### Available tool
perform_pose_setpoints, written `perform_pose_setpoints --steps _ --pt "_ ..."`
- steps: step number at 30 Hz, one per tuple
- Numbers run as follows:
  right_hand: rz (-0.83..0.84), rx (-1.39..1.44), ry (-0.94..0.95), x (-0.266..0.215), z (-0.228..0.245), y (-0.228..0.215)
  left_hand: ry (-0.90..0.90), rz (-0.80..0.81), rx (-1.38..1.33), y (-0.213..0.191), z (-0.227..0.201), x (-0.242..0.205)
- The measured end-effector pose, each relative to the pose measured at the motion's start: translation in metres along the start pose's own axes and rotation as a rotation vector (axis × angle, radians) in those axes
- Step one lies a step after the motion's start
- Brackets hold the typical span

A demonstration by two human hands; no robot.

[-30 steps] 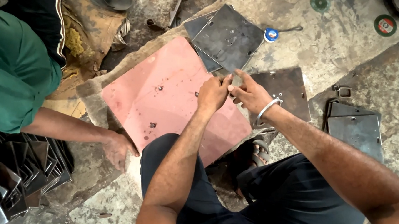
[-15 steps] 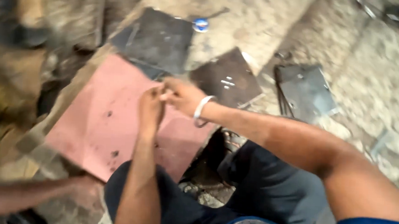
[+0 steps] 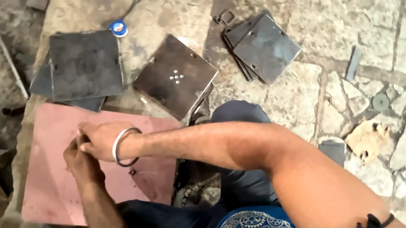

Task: The recorder is inspecting, flipping, and organizing square metal plates in a metalworking workshop.

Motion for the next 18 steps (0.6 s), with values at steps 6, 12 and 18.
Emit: perform_pose_setpoints --steps 6,12,18 --pt "0.074 0.019 0.071 -0.004 0.002 -0.007 -0.026 0.005 -0.041 0.004 -0.003 0.000" --pt "0.028 0.052 0.043 -0.004 0.003 -0.012 -0.042 0.002 -0.032 0.001 0.000 0.000" --pt "0.056 0.012 0.044 0.002 -0.003 0.000 -0.038 -0.001 -0.032 -0.003 0.005 0.003"
Point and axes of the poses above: each hand's wrist, its own x-axis towards the middle knuckle, its own y-axis out of the palm, z = x × y, the point moved 9 cm from there along x, towards the middle knuckle, and after that the axes turned 2 degrees about y, right-handed, at the moved point
